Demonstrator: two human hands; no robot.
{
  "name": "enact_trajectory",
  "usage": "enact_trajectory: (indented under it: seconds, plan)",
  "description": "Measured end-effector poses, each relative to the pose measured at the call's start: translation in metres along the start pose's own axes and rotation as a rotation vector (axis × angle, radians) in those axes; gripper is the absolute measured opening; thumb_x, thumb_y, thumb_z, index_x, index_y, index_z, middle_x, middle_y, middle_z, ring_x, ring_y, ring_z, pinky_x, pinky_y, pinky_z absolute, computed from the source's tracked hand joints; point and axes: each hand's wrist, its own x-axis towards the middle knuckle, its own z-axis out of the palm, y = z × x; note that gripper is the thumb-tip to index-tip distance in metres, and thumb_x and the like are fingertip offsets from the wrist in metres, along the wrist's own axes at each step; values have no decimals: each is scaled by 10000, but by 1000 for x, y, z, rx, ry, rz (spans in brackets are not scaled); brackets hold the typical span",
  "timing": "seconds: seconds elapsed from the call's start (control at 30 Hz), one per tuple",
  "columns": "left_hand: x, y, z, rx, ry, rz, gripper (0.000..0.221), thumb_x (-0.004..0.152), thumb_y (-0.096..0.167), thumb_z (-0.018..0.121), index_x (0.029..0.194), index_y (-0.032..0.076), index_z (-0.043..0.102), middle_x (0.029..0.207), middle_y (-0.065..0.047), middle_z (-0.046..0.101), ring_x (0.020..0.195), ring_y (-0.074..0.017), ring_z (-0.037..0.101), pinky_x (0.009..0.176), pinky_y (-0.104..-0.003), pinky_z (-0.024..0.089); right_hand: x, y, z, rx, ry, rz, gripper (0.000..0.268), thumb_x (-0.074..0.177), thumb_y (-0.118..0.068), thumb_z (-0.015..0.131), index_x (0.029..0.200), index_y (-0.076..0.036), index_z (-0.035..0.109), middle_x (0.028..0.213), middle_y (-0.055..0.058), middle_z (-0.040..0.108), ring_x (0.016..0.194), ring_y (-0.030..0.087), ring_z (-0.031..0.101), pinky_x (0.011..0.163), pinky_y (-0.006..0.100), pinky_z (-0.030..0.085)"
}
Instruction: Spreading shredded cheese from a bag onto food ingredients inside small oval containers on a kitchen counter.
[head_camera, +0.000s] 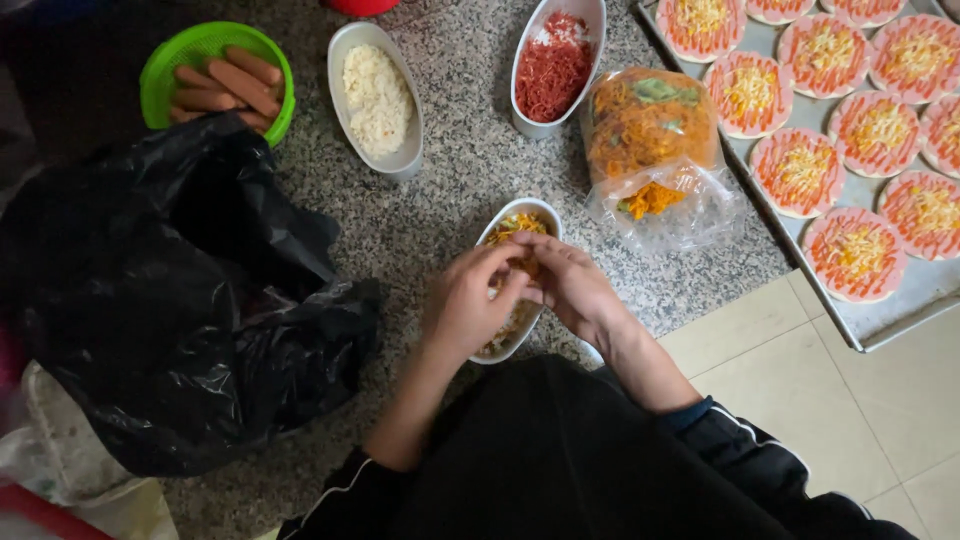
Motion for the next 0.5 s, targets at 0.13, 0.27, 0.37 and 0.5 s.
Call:
enact_trajectory:
  seconds: [0.13, 0.27, 0.37, 0.5]
  plan:
    - [-5, -11, 18, 66, -50, -58, 285, 949, 374, 883, 1112, 146, 830, 942, -109, 791, 957, -384, 801, 825, -480, 656, 6, 5, -2, -49, -51, -41, 472, 1197, -159, 434, 1597, 36, 591, 1414, 166, 757, 1123, 225, 809, 955, 410, 717]
    - [-7, -22, 26, 26, 22, -104, 70, 953, 222, 849, 989, 166, 828, 887, -73, 792, 885, -348, 808, 755, -442, 664, 5, 12, -6, -69, -77, -75, 437, 1176, -99, 487, 1569, 29, 629, 1373, 181, 781, 1108, 243, 802, 966, 464, 711]
    - [-7, -26, 25, -96, 84, -144, 21, 945, 161, 861, 962, 155, 849, 844, -76, 796, 818, -321, 821, 675, -383, 665, 8, 20, -10, -129, -67, -122, 386, 1150, -61, 554, 1499, 45, 681, 1257, 174, 796, 1044, 238, 809, 950, 449, 723]
    - [-8, -34, 24, -181, 173, -164, 20, 969, 98, 841, 958, 102, 857, 789, -111, 797, 784, -351, 825, 656, -398, 666, 4, 17, -8, -196, -105, -159, 360, 1137, -15, 546, 1448, 76, 702, 1093, 171, 749, 933, 229, 788, 828, 377, 748]
